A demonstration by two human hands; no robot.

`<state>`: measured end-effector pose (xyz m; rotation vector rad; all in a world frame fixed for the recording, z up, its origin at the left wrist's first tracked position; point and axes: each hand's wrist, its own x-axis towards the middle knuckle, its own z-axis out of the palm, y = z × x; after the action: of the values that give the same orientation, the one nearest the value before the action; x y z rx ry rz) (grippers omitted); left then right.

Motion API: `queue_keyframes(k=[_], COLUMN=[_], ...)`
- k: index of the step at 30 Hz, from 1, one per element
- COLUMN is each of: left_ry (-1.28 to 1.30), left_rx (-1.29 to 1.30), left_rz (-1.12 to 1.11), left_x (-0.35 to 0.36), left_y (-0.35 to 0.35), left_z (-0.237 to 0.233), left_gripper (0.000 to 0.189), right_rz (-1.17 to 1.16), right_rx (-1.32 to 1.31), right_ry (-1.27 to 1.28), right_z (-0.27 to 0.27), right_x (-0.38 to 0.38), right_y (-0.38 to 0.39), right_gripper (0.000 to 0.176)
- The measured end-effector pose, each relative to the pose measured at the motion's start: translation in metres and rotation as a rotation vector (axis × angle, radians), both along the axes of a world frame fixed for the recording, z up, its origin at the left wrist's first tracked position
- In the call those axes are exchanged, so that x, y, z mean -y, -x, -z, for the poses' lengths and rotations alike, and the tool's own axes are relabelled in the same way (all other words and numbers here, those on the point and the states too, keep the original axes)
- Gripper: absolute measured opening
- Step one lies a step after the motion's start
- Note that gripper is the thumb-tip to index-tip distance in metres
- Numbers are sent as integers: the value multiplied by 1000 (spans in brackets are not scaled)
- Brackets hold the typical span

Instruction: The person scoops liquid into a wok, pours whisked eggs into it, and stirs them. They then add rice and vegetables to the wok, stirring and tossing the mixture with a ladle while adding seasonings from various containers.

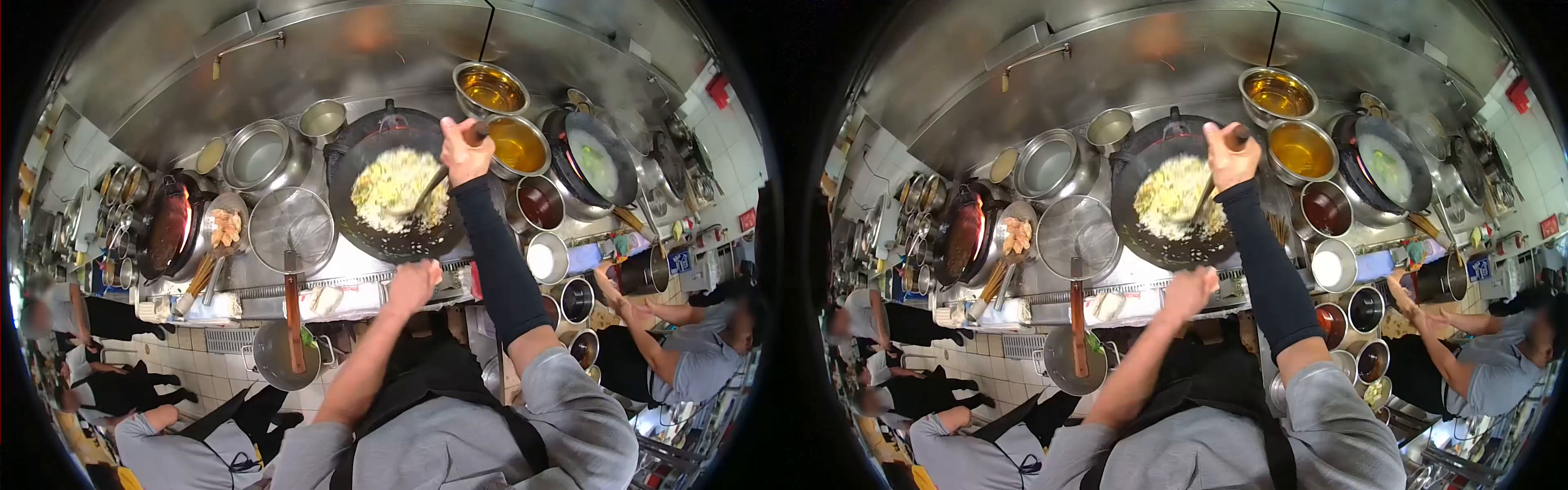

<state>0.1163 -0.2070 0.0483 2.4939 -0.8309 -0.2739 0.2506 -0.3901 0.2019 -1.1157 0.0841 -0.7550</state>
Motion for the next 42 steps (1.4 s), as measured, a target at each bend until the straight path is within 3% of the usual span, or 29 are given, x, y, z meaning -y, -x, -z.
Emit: queue_keyframes(k=[1,3,5,8,12,14,15,17,20,22,24,26,27,29,30,33,34,35,37,38,39,41,42], left_ry=[-34,82,-61,53,64,35,54,73,43,82,91,61,55,24,47,87,32,50,106,61,70,78,93], left_rx=[45,15,-83,10,22,24,36,50,6,40,19,-2,16,0,8,5,68,58,80,18,28,29,36], left_rz=[7,64,127,58,70,46,28,9,18,19,21,54,65,96,61,23,59,64,44,48,37,18,22], left_x=[-1,-16,-38,-34,-8,2,8,10,8,10,13,5,10,10,11,11,12,8,11,10,13,12,12], left_y=[20,43,53,17,-44,-54,-59,-60,-53,-57,-64,-60,-71,-59,-62,-61,-58,-50,-59,-59,-63,-58,-61], left_z=[29,71,38,-32,2,34,43,54,47,41,42,42,37,36,61,58,44,48,52,45,39,35,37], left_gripper=[41,38,34,33,34,35,35,36,37,36,34,34,35,36,33,31,30,30,29,27,28,28,28], right_rz=[59,16,-118,-238,-142,-83,52,-148,-297,-158,104,-67,-240,-269,-118,-113,71,-101,-138,-116,52,16,-82], right_rx=[34,68,183,110,65,95,43,-22,-171,-77,-22,-69,-118,-240,-103,-22,50,-28,-130,-106,23,145,64], right_ry=[20,-29,-47,24,43,-10,-47,137,29,26,100,319,456,403,335,131,495,495,458,330,415,163,121], right_z=[2,-46,-61,-83,-123,-101,-65,54,-3,-40,-14,46,44,4,-10,1,18,29,7,-9,-25,0,24], right_x=[8,18,34,33,21,30,29,22,44,49,51,33,32,22,12,8,-9,-2,7,1,-2,1,-1], right_y=[-5,11,19,19,1,-16,-38,-81,-100,-92,-86,-97,-108,-124,-126,-102,-103,-103,-132,-128,-118,-112,-114], right_gripper=[33,34,33,32,32,30,30,33,35,36,34,34,35,38,36,36,36,36,37,38,36,34,34])
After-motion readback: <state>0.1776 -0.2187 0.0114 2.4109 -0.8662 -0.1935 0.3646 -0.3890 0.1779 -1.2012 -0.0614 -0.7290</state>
